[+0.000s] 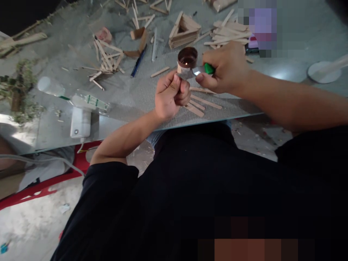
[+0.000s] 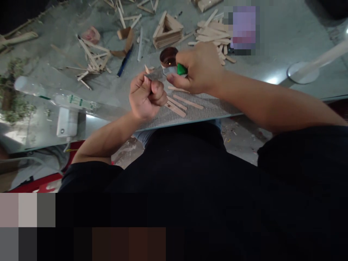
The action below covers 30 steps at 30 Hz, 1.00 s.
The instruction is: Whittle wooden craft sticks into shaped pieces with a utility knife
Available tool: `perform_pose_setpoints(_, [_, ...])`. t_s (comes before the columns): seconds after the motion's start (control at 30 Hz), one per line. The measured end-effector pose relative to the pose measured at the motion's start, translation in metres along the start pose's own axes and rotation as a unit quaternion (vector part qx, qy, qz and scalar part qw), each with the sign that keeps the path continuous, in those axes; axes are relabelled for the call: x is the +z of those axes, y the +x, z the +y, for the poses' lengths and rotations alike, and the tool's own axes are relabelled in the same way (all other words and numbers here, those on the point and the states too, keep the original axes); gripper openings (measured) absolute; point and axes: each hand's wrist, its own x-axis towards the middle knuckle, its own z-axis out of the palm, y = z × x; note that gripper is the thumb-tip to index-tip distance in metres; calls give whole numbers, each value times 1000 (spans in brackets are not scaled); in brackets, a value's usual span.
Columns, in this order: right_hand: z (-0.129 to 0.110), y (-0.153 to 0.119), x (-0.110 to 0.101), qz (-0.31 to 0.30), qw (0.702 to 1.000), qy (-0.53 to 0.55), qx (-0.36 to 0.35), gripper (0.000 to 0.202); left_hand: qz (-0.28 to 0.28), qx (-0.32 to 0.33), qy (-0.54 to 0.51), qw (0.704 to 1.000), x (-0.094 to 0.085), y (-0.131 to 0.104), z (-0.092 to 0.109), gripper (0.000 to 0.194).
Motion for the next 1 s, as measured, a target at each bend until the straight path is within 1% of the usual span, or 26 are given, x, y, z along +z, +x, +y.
perform_pose_setpoints(0.1, [2, -2, 4, 8, 1000, -3, 4, 81, 0, -15, 26, 1000, 0, -2, -1, 70])
perform_pose_setpoints(0.2, [3, -5, 3, -15, 1000, -9, 2, 82, 3, -22, 46, 999, -1, -6, -6, 70])
perform_pose_setpoints(0.33, [0, -7, -1, -36, 999, -24, 11, 90, 5, -23, 42, 999, -8, -5, -18, 67])
perform_pose_setpoints(0.47, [-7, -6, -6, -65, 997, -22, 31, 88, -5, -17, 26, 1000, -15, -2, -28, 57])
perform_pose_setpoints(0.53, [-10, -7, -8, -73, 997, -24, 31, 87, -9, -2, 1, 1000, -14, -2, -29, 50])
perform_pose_setpoints(0.57, [-11, -7, -9, -75, 996, -27, 31, 88, 0, 1, -7, 1000, -12, -3, -29, 49])
perform_pose_setpoints(0.67, [-13, -8, -10, -73, 996, -45, 30, 93, 55, -15, 7, 998, -5, -3, -25, 55])
perform_pose_setpoints(0.73, [-13, -8, -9, -67, 996, -57, 28, 98, 77, -25, 30, 996, -1, -3, -23, 61])
perform_pose_setpoints(0.8, [-14, -8, -8, -65, 996, -59, 29, 98, 74, -13, 45, 996, 0, -3, -22, 62])
perform_pose_setpoints(0.9, [-17, -7, -5, -61, 996, -49, 39, 93, 57, 13, 52, 997, 1, -2, -23, 63])
perform_pose_setpoints(1.0, [-22, -4, -5, -53, 996, -60, 38, 102, 58, 24, 40, 997, 0, 1, -24, 64])
